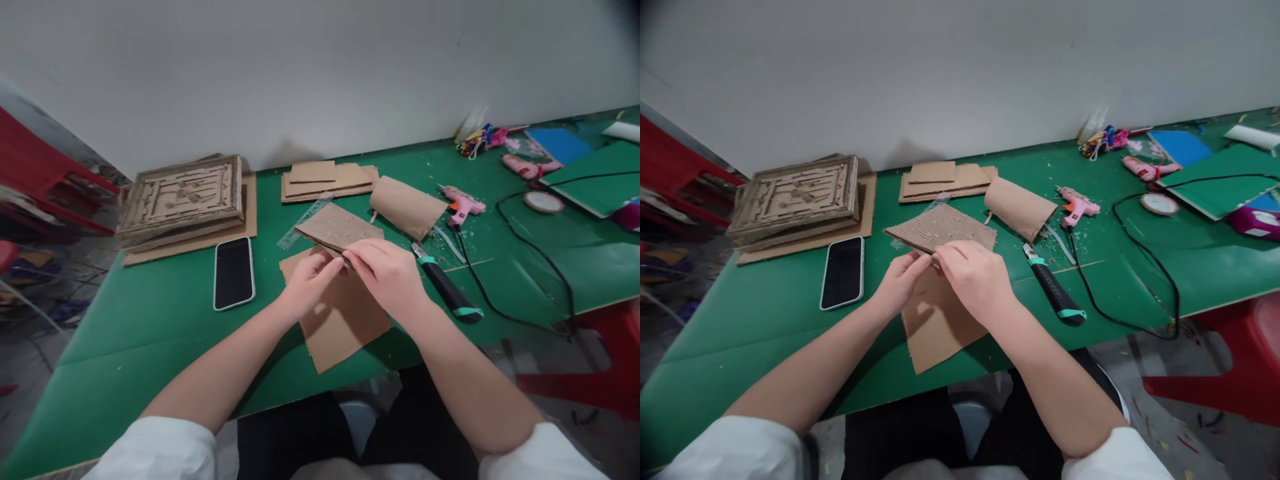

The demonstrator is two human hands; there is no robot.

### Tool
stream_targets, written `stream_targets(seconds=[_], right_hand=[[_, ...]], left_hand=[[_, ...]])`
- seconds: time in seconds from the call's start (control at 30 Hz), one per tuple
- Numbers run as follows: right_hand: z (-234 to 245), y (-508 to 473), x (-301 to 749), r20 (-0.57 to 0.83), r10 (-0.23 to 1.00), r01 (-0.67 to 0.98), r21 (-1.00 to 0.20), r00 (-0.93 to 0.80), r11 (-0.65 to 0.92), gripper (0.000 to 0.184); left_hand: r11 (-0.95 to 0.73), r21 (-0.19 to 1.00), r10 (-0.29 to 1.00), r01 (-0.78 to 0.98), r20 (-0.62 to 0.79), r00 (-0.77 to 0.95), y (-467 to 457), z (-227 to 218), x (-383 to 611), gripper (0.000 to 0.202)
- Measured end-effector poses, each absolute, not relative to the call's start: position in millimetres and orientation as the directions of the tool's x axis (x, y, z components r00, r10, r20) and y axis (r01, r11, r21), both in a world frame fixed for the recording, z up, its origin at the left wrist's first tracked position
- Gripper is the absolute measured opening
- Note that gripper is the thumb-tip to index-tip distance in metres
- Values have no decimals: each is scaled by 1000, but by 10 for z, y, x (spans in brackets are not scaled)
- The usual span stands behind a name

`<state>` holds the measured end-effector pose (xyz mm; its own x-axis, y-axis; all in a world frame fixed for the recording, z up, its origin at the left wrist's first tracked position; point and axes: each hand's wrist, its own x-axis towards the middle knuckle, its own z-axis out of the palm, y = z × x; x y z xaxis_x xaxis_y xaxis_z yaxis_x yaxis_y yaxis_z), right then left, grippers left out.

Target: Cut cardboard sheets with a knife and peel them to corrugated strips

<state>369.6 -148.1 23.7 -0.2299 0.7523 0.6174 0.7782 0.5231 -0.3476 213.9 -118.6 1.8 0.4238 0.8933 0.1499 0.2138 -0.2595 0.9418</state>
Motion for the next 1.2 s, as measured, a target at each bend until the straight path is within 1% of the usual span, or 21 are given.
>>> stream_targets(seconds=[0.07, 0.13, 0.23, 0.37, 0.57, 0.8, 0.9, 1.0, 1.2], right_hand=[[208, -1483, 3687, 658, 710, 812, -256, -251, 524, 20], [182, -1484, 3686, 671, 687, 822, -205, -278, 532, 19], [152, -1476, 3690, 674, 675, 833, -160, -300, 530, 18], [133, -1464, 3691, 683, 660, 848, -112, -313, 519, 15], [118, -1461, 3689, 689, 650, 868, -62, -320, 493, 15], [93, -1452, 3657, 665, 672, 881, -44, -327, 472, 16], [74, -1453, 3656, 611, 705, 879, -32, -360, 477, 17], [48, -1447, 3664, 577, 721, 871, -33, -384, 490, 22], [41, -1428, 3671, 615, 700, 855, -80, -363, 513, 21]], left_hand=[[-206, 960, 907, 187, 116, 405, -1139, -3, 2136, 35], [-179, 974, 915, 138, 114, 386, -1110, -25, 2140, 35], [-165, 983, 917, 81, 123, 380, -1102, -57, 2148, 34], [-121, 992, 922, 47, 94, 376, -1103, -105, 2151, 34], [3, 997, 908, -80, 31, 417, -1086, -143, 2159, 33], [120, 984, 927, -134, -63, 370, -1101, -126, 2207, 22], [108, 988, 936, -109, -64, 347, -1114, -151, 2220, 17], [76, 996, 946, -56, -54, 320, -1128, -152, 2234, 16], [195, 981, 944, -20, -182, 274, -1113, -43, 2242, 13]])
